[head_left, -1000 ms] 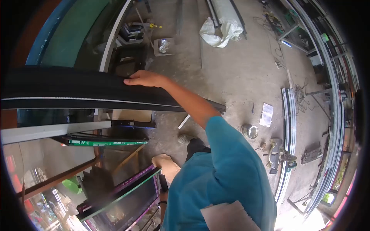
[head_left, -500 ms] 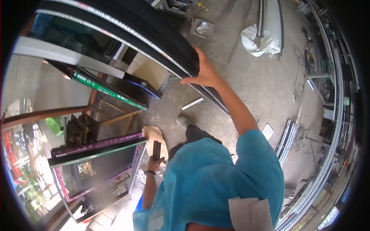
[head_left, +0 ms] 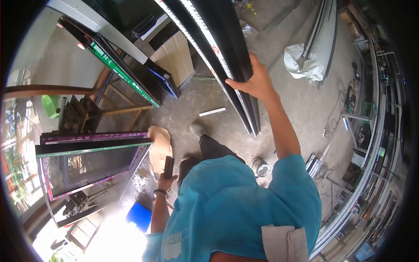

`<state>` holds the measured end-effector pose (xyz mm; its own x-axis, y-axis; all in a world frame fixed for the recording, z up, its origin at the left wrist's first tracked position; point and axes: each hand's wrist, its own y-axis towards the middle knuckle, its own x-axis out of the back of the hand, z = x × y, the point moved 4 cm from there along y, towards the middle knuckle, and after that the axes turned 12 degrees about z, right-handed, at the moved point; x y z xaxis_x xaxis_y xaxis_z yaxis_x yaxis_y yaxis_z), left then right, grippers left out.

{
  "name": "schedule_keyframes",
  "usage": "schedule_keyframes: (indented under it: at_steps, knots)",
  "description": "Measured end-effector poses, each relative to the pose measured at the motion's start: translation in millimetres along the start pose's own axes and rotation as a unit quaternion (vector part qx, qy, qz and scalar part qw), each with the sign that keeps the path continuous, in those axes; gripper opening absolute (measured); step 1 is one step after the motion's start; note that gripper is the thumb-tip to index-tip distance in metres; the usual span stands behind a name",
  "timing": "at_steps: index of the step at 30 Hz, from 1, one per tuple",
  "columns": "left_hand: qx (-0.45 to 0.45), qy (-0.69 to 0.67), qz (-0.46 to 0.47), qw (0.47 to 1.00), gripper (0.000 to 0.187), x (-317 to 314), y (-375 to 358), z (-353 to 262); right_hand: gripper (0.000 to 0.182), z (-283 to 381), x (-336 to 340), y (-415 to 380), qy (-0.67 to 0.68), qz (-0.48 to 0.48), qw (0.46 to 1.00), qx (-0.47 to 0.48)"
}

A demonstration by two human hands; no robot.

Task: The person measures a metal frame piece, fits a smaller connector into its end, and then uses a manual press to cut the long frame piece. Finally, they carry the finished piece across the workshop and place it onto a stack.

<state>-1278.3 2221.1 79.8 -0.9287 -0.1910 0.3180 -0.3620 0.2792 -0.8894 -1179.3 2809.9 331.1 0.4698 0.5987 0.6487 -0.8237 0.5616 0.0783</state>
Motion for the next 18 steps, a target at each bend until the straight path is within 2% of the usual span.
schedule_keyframes:
  at_steps: [4, 13, 18]
  knots:
    - [0.006, 0.005, -0.006, 1.0, 0.073, -9, 0, 6, 0.079, 17, 6, -10, -0.003, -0.022, 1.0, 0.021]
    - [-0.03, 0.002, 0.004, 1.0, 0.076, -6, 1, -28, 0.083, -16, -32, -17, -0.043, -0.055, 0.998, -0.008]
    - [0.0, -0.012, 0.015, 1.0, 0.078, 6, -3, -52, 0.106, -13, -33, -15, -0.038, -0.047, 0.998, -0.006]
